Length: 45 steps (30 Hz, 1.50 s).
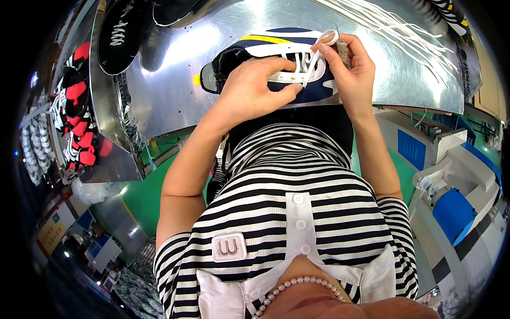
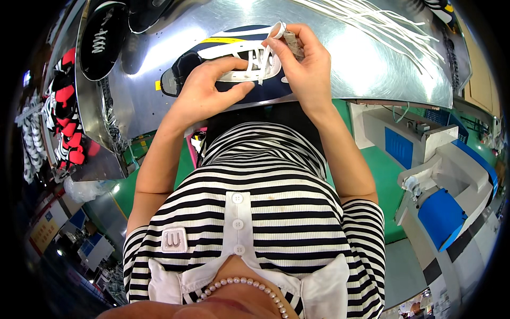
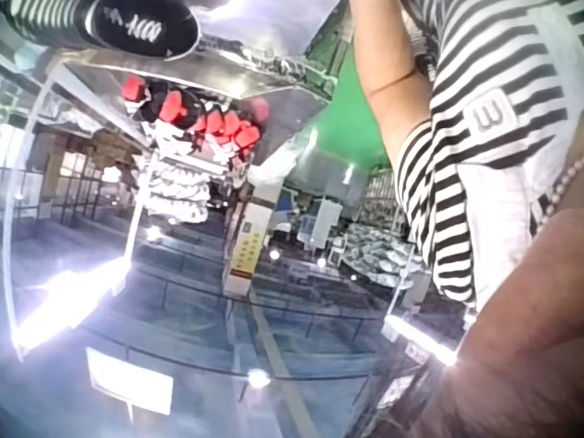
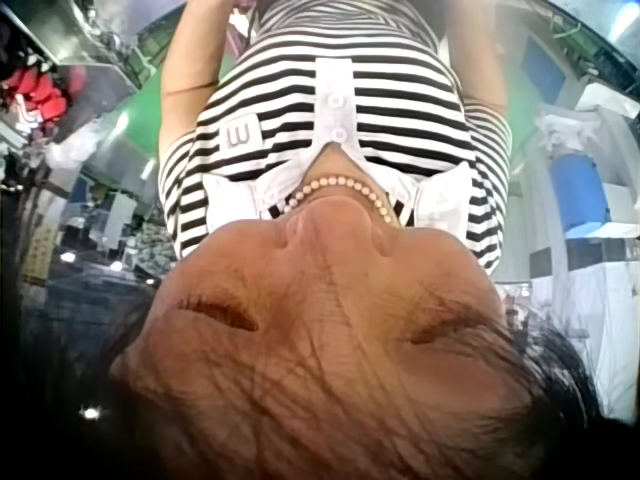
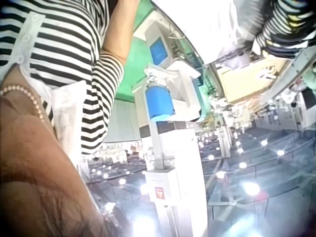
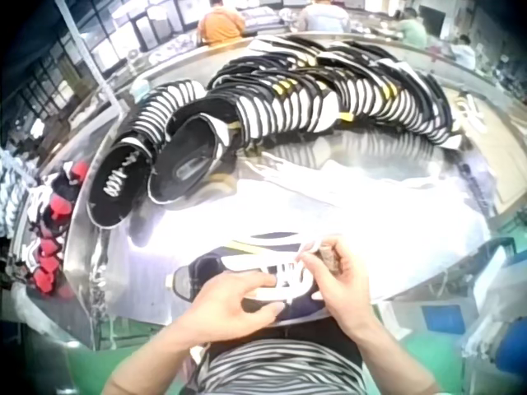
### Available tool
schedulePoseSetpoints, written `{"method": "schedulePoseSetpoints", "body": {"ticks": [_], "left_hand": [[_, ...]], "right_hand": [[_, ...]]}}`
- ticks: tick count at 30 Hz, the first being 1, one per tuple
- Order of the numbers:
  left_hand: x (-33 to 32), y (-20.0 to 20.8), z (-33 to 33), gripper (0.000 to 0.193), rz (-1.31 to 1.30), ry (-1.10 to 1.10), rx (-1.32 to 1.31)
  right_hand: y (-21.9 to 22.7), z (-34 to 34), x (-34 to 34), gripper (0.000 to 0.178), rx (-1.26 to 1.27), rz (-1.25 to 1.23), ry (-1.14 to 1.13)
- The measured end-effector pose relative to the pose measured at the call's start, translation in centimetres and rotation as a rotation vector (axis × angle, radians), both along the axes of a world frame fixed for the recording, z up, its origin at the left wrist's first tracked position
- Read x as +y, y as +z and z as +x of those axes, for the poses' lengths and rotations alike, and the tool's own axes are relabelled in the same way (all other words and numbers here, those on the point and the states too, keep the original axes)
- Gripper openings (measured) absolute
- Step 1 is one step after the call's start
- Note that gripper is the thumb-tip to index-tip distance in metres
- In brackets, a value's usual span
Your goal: The person laces several athletic shoes by hand, pulling white laces through the eyelets of blue, white, and yellow shoe uppers and placing them back on a metal workstation.
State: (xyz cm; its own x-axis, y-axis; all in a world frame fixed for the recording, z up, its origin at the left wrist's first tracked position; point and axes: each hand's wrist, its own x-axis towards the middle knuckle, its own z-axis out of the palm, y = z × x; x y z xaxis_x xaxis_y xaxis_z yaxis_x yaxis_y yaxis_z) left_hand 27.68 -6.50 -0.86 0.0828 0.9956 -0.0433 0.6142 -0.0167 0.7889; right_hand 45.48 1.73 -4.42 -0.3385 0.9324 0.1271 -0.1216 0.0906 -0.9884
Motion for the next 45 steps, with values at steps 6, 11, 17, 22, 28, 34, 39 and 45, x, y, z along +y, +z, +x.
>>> {"method": "schedulePoseSetpoints", "body": {"ticks": [6,11,17,22,28,34,39,45], "left_hand": [[0.1,-0.4,0.8,0.032,0.102,0.074,0.162],[0.1,-0.5,1.1,0.031,0.1,0.096,0.208],[-0.1,-0.9,1.1,0.033,0.149,0.08,0.31],[-0.1,-0.9,1.1,0.032,0.167,0.076,0.317],[0.0,-1.0,1.0,0.031,0.195,0.063,0.278],[-0.3,-1.3,1.2,0.028,0.253,0.073,0.293],[-0.5,-0.9,1.6,0.026,0.234,0.092,0.284],[-0.5,-1.4,1.4,0.026,0.255,0.079,0.279]], "right_hand": [[-0.3,-0.4,0.1,0.015,0.037,-0.002,-0.032],[-0.1,-0.4,0.0,0.016,0.003,-0.027,-0.063],[1.3,2.8,-2.8,0.015,-0.305,-0.007,0.106],[1.8,3.9,-4.8,0.011,-0.421,0.001,0.179],[1.9,3.6,-4.8,0.012,-0.476,-0.006,0.175],[1.7,3.2,-4.4,0.013,-0.517,-0.021,0.179],[1.7,3.6,-4.5,0.013,-0.498,-0.033,0.187],[1.9,3.7,-4.6,0.012,-0.485,-0.021,0.178]]}}
